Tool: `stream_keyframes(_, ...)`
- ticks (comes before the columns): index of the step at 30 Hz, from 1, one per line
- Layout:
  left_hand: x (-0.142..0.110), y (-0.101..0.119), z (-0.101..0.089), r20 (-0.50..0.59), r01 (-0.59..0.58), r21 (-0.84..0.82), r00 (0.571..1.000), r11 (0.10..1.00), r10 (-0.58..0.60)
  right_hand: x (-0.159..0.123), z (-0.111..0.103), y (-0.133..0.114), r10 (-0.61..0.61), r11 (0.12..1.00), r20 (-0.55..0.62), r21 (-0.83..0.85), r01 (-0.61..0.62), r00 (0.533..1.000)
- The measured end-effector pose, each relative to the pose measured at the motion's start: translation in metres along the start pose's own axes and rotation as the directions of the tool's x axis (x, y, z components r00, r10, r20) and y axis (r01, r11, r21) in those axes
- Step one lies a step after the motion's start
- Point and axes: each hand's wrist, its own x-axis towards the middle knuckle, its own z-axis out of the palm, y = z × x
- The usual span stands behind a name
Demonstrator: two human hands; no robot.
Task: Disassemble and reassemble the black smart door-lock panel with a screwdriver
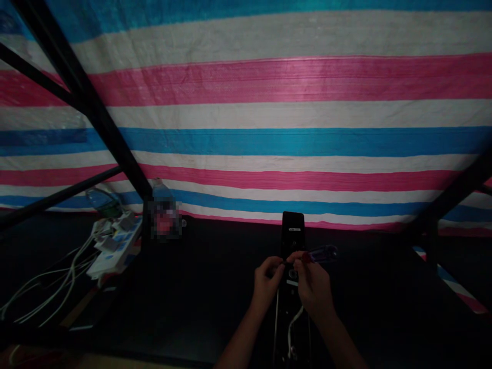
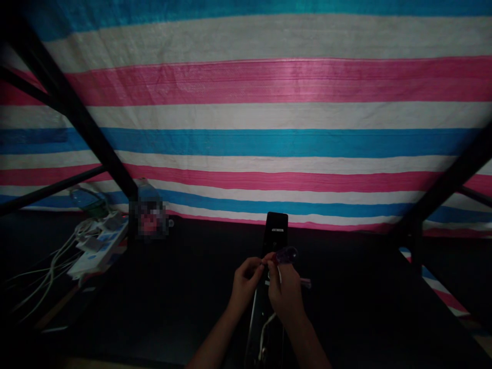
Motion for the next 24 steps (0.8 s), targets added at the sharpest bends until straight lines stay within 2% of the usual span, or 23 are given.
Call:
stream_keyframes(3, 0.0, 0.0035, -0.0005, 0.018, -0.002, -0.006, 1.0, 1.0, 0.002, -0.0019, 0.0024, 0.0018, -0.013, 1.0, 0.019, -0.026, 0.013, 1.0)
stream_keyframes(8, 0.0006, 0.0071, -0.0008, 0.04, -0.004, -0.007, 0.999, 1.0, 0.004, -0.004, 0.0038, 0.0, -0.022, 0.999, 0.124, -0.032, 0.026, 0.992)
stream_keyframes(17, 0.001, -0.0002, 0.0001, 0.017, -0.002, 0.011, 1.0, 1.0, 0.002, -0.0043, 0.0028, 0.0015, -0.06, 0.995, 0.013, -0.076, 0.061, 0.998)
stream_keyframes(24, 0.001, 0.0028, 0.0001, 0.023, -0.004, 0.001, 1.0, 1.0, 0.004, -0.0025, 0.0045, 0.0006, -0.087, 0.994, 0.051, -0.067, 0.091, 0.995)
